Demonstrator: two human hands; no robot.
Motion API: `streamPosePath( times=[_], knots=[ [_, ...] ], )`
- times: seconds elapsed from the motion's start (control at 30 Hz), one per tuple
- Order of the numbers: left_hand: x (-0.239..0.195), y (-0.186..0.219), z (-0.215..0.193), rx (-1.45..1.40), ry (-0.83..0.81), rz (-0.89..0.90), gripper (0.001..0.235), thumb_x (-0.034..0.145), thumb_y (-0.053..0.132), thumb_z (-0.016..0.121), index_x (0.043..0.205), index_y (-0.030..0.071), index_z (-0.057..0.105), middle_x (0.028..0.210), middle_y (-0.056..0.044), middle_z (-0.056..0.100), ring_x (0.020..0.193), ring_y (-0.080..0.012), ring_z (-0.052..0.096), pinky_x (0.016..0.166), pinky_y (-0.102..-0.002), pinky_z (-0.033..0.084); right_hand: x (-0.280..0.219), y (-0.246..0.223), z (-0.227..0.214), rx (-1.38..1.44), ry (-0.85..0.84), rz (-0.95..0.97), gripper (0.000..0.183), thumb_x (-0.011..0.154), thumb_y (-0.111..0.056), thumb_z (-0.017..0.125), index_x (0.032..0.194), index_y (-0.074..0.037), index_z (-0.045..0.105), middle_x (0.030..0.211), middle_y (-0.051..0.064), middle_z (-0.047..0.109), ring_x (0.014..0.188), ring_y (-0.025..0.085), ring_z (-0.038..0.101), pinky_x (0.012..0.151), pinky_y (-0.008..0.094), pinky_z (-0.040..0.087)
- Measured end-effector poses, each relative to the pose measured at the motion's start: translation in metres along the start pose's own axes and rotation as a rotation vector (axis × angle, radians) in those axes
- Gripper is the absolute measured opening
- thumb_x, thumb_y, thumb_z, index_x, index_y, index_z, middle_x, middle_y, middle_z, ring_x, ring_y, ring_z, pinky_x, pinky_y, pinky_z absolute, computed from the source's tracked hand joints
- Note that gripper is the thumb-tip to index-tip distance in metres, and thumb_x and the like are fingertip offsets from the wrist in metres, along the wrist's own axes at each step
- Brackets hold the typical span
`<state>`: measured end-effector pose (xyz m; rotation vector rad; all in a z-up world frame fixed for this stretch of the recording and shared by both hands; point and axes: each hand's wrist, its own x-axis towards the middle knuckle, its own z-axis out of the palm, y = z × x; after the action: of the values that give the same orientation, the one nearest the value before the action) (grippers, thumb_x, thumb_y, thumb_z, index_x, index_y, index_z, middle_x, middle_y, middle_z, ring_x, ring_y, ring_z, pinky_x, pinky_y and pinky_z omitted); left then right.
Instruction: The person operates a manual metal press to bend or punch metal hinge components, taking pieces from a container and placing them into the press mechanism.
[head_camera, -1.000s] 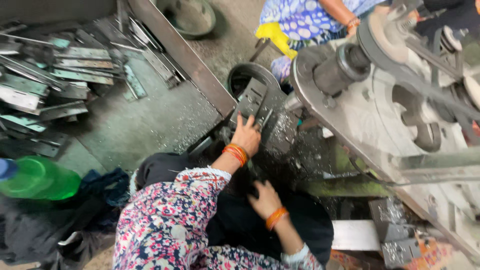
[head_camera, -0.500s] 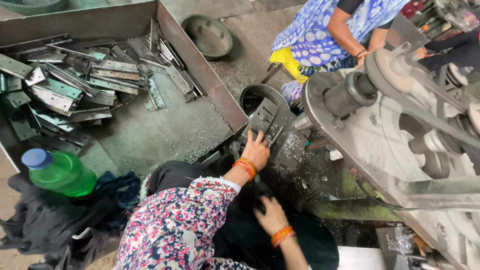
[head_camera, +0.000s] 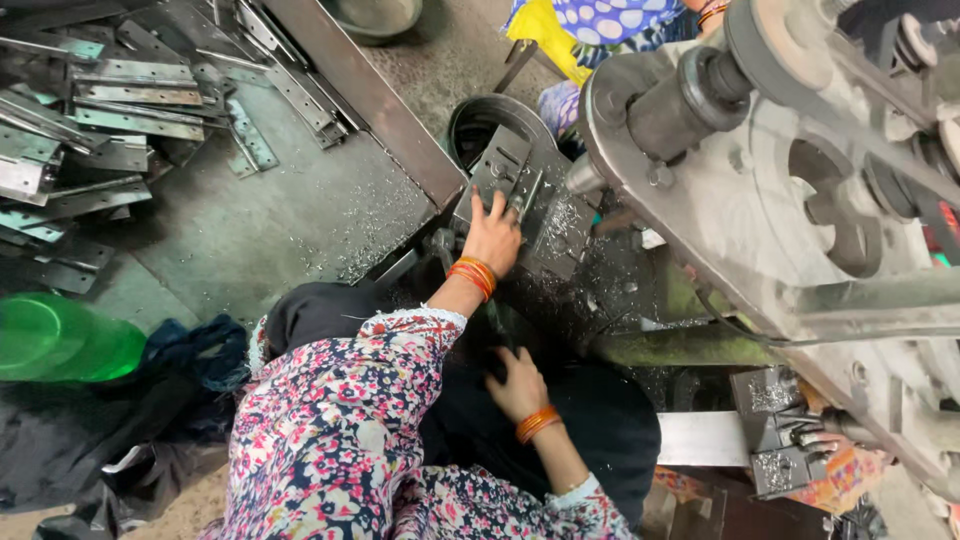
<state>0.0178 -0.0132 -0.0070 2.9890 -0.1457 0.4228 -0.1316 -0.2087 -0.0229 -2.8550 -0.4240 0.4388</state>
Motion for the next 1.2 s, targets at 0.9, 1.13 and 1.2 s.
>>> streamPosePath(
  times=[0.9, 1.13, 1.2],
  knots=[
    [-0.004, -0.002, 0.004, -0.084, 0.084, -0.019, 0.030, 0.093, 0.025, 0.055, 0.106, 0.013, 0.079, 0.132, -0.007, 0.065, 0.142, -0.0384, 0.038, 0.113, -0.075, 0.022, -0.006, 0.001, 0.013, 0.012, 0.023, -0.056, 0.054, 0.076, -0.024, 0.078, 0.128, -0.025, 0.063, 0.125, 0.022, 0.057, 0.103, 0.046, 0.065, 0.086, 0.052, 0.057],
    [0.031, 0.005, 0.027, -0.109, 0.154, -0.076, 0.031, 0.090, 0.022, 0.055, 0.107, 0.012, 0.079, 0.130, -0.005, 0.067, 0.140, -0.0367, 0.041, 0.112, -0.075, 0.022, 0.021, -0.018, -0.062, -0.066, -0.064, -0.070, 0.047, 0.084, -0.034, 0.074, 0.126, -0.015, 0.066, 0.117, 0.021, 0.065, 0.107, 0.044, 0.065, 0.091, 0.050, 0.055],
    [0.038, 0.004, 0.030, -0.126, 0.130, -0.069, 0.031, 0.090, 0.022, 0.055, 0.107, 0.012, 0.079, 0.131, -0.005, 0.066, 0.140, -0.0360, 0.040, 0.112, -0.075, 0.022, 0.018, -0.007, -0.042, -0.070, -0.032, -0.106, 0.049, 0.082, -0.032, 0.077, 0.126, -0.013, 0.065, 0.119, 0.022, 0.064, 0.106, 0.045, 0.065, 0.090, 0.050, 0.055]
  ],
)
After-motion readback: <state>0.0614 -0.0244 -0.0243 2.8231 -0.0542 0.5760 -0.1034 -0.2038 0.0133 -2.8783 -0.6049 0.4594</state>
